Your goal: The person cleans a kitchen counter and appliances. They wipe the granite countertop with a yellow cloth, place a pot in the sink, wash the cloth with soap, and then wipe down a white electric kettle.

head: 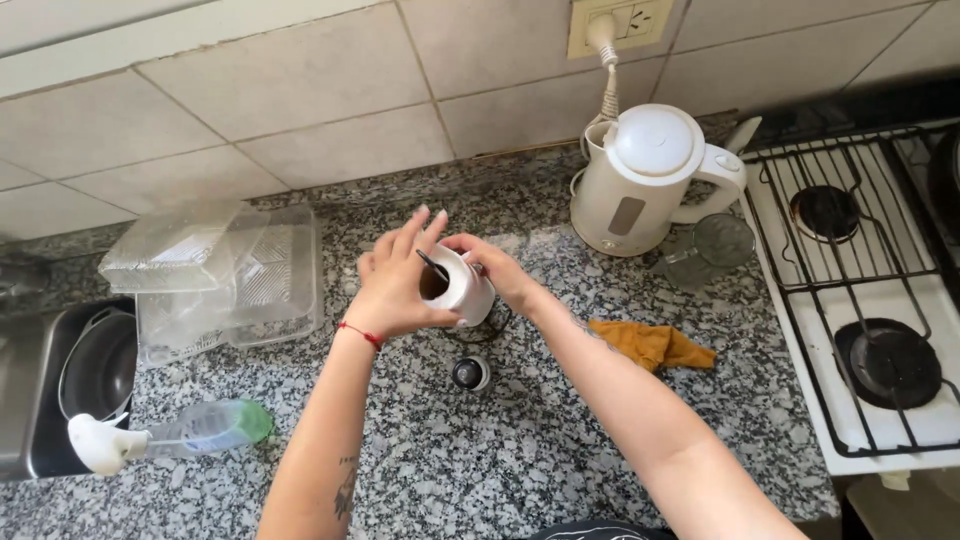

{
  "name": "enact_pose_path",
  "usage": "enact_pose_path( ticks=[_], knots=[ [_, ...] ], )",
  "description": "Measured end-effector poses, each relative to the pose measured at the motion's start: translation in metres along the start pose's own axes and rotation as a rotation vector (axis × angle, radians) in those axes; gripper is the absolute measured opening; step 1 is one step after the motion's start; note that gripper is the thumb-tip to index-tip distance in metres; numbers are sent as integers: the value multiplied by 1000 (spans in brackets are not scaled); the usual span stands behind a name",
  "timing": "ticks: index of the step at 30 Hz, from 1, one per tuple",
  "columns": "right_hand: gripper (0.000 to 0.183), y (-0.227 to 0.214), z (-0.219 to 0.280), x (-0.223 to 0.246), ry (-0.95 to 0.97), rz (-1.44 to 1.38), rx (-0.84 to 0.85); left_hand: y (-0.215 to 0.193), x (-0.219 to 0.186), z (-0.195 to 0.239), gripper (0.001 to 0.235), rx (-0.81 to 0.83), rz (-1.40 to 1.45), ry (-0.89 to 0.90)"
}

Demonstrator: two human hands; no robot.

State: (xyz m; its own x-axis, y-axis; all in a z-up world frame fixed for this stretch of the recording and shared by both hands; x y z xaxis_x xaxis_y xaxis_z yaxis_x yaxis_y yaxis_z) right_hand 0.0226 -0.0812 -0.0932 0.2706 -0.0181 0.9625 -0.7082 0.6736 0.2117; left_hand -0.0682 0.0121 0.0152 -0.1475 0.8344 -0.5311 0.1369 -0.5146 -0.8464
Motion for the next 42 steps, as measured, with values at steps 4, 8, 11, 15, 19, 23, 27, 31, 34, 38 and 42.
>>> enact_pose_path(
  ticks=[4, 8, 11, 15, 19, 23, 27, 31, 34, 38, 42],
  knots=[
    [45, -7, 10, -2, -56, 116, -113, 1, 13, 4, 90, -114, -491, 72],
    [32, -28, 64, -8, -138, 356, -233, -12, 50, -12, 91, -211, -558, -56],
    [23, -50, 125, -15, -240, 573, -280, -42, 92, -28, 96, -267, -630, -222],
    [25, -98, 176, -36, -220, 882, -377, -66, 143, -47, 77, -263, -632, -358],
    [24, -165, 203, -6, -248, 811, -915, -78, 126, -36, 87, -456, -493, -361],
    [100, -226, 180, 32, -14, 642, -1038, -65, 74, 1, 78, -980, -327, 12],
    [110, -248, 154, -1, 0, 392, -873, 4, -35, 32, 44, -961, 49, 229],
    [90, -236, 153, -19, -126, 400, -835, 112, -92, 45, 37, -410, 347, 73],
    [85, -199, 167, -7, -142, 418, -722, 185, -98, 32, 54, -120, 423, -147],
    [93, -168, 188, 1, -64, 453, -518, 273, -71, 11, 57, -36, 485, -375],
    [46, -183, 225, -50, -52, 765, -716, 278, -90, 29, 59, -20, 658, -509]
  ],
)
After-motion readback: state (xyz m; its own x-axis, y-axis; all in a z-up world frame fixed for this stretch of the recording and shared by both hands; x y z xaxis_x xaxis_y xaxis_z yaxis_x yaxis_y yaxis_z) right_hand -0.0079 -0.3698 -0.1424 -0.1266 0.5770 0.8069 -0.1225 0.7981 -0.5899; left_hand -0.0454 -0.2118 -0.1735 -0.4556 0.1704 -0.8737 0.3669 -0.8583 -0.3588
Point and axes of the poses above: each hand's wrist, its own z-axis away from the middle knuckle, its own y-axis out of the palm, x = y × z, the point moved 4 cm from there along -z, towards the middle knuckle, and after that the axes turned 8 degrees about -x, right-handed, at the moved point
